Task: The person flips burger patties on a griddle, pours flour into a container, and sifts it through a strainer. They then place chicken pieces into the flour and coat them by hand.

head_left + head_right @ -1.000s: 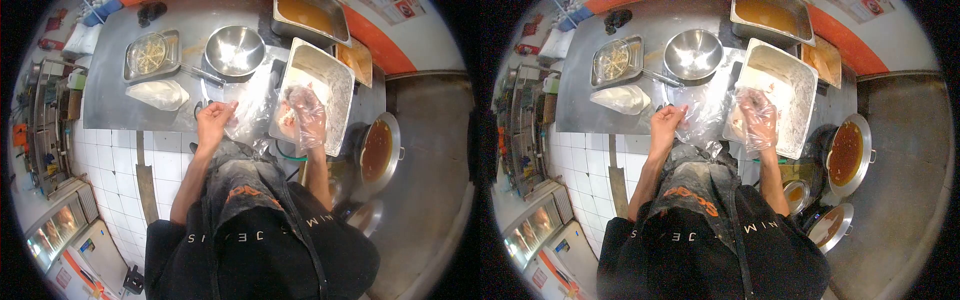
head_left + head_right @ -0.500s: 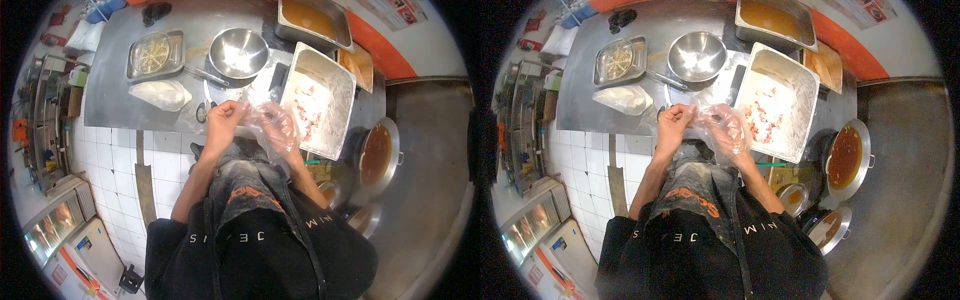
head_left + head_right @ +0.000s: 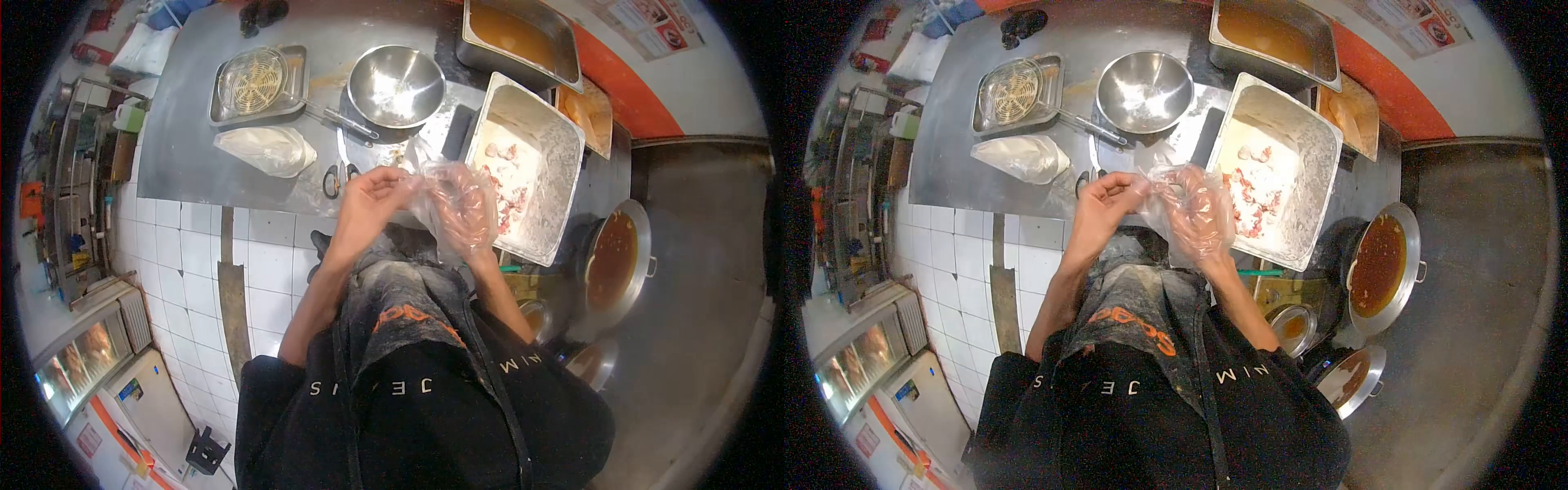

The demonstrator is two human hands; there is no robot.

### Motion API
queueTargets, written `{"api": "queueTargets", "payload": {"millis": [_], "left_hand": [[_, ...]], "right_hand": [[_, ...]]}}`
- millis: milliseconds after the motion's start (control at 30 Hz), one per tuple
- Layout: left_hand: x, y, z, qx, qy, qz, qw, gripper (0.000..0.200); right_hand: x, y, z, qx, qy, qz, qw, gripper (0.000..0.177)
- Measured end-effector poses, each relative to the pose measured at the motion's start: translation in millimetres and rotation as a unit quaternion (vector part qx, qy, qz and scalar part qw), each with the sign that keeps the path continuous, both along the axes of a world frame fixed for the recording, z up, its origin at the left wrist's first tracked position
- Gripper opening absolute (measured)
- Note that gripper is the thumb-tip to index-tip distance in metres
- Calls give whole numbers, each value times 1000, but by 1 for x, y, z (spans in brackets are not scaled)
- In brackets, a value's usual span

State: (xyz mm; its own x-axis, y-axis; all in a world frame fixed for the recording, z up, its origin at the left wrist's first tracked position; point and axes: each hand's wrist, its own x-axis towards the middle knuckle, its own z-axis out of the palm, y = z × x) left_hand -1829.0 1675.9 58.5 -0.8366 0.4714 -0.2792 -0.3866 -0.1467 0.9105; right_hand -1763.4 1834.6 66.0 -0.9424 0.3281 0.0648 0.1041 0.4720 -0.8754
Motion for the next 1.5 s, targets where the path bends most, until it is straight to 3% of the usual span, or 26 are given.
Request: {"api": "queueTargets", "payload": {"millis": [33, 167, 233, 333, 433, 533, 567, 633, 833, 1067, 1133, 1167, 1233, 1267, 1300, 1333, 1367, 1433, 1467, 1500], "left_hand": [[1, -1, -2, 3, -18, -27, 999, 21], [2, -3, -18, 28, -3, -27, 999, 20], [-2, -6, -17, -27, -10, -35, 999, 18], [2, 3, -13, 29, 19, 36, 999, 18], [0, 0, -9, 13, 4, 34, 999, 18], [-3, -6, -11, -63, -16, 3, 998, 16], [-2, -1, -11, -62, -16, 3, 998, 16], [4, 14, -8, 53, 10, 88, 995, 15], [-2, 0, -5, -50, 25, 41, 998, 25], [1, -3, -7, -27, 24, 69, 997, 32], [1, -8, -4, -42, 19, 87, 995, 31], [0, -14, -8, -42, 19, 87, 995, 31], [-4, -26, -13, -198, 118, 78, 970, 29], [-6, -24, -9, -197, 118, 77, 970, 29], [-10, -20, -3, -310, 342, 155, 874, 23], [-13, -18, 8, -398, 539, 221, 709, 18], [-14, -17, 17, -398, 539, 220, 710, 18], [-15, -17, 29, -340, 619, 48, 706, 12], [-14, -18, 26, -341, 619, 50, 706, 12], [-11, -20, 17, -355, 513, 14, 781, 15]], "right_hand": [[0, -1, 3, 76, 3, -19, 997, 16], [-3, -1, 9, 66, -1, -14, 998, 17], [-4, -1, 10, 5, -25, -14, 1000, 19], [-1, -2, 6, -77, -26, -13, 997, 23], [4, -2, 1, -110, 4, 40, 993, 27], [6, -5, 4, -99, -9, 74, 992, 27], [6, -7, 2, -99, -9, 74, 992, 27], [6, -9, -4, -129, -32, 46, 990, 26], [8, -9, 0, -128, -29, 82, 988, 19], [-3, -4, 6, -142, -36, 62, 987, 11], [-7, 0, -5, -247, 8, 12, 969, 9], [-9, 5, -4, -247, 8, 12, 969, 9], [-11, 15, 6, -224, -3, -3, 975, 9], [-12, 16, 17, -166, -43, 6, 985, 10], [-13, 19, 16, -166, -43, 5, 985, 10], [-14, 24, 14, -36, 24, 70, 997, 12], [-13, 26, 10, 94, 89, 134, 982, 15], [-11, 20, 2, 94, 102, 122, 983, 17], [-13, 16, 2, 94, 116, 112, 982, 19], [-15, 14, 6, 94, 117, 115, 982, 19]]}}
